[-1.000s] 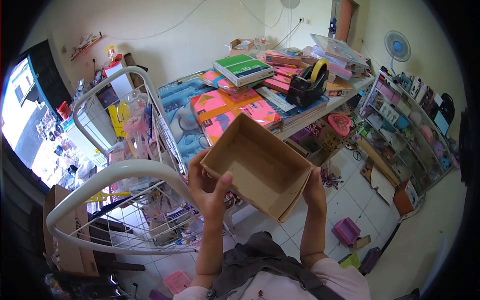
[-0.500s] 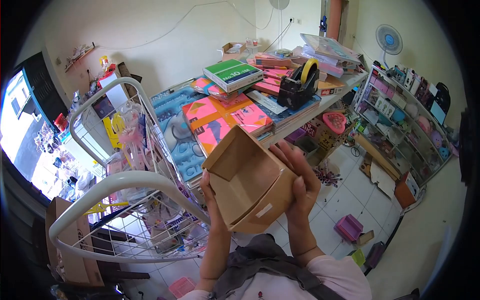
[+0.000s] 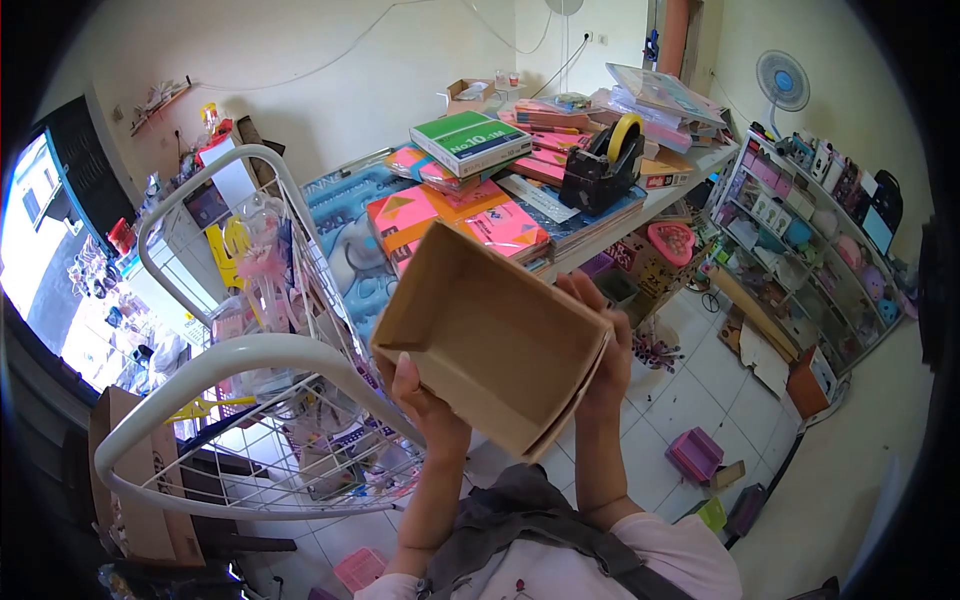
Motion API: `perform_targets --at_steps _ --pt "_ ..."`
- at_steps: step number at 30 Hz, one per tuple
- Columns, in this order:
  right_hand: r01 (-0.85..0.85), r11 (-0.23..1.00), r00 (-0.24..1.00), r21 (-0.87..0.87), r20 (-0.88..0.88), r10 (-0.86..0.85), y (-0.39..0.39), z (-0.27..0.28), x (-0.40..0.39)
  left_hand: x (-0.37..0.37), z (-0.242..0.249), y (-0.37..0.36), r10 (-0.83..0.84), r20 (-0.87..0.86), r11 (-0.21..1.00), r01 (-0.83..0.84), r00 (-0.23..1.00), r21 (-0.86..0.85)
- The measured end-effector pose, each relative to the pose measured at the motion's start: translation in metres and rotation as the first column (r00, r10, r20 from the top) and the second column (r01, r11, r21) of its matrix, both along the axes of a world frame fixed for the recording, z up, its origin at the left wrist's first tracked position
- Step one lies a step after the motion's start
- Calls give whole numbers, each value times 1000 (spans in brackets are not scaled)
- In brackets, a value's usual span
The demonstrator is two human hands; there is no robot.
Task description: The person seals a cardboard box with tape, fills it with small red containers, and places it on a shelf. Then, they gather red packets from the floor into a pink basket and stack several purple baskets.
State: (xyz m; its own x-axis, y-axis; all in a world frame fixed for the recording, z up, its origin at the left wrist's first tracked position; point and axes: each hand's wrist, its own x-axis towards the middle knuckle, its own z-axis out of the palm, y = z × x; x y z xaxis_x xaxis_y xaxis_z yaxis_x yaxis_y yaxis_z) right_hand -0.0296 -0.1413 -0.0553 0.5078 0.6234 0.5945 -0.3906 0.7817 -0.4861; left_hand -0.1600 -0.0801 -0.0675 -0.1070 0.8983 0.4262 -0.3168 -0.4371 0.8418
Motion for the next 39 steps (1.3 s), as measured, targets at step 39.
perform_targets --at_steps 39 --pt "720 650 659 -244 536 -528 44 69 133 44 113 40 523 -624 817 -132 580 562"
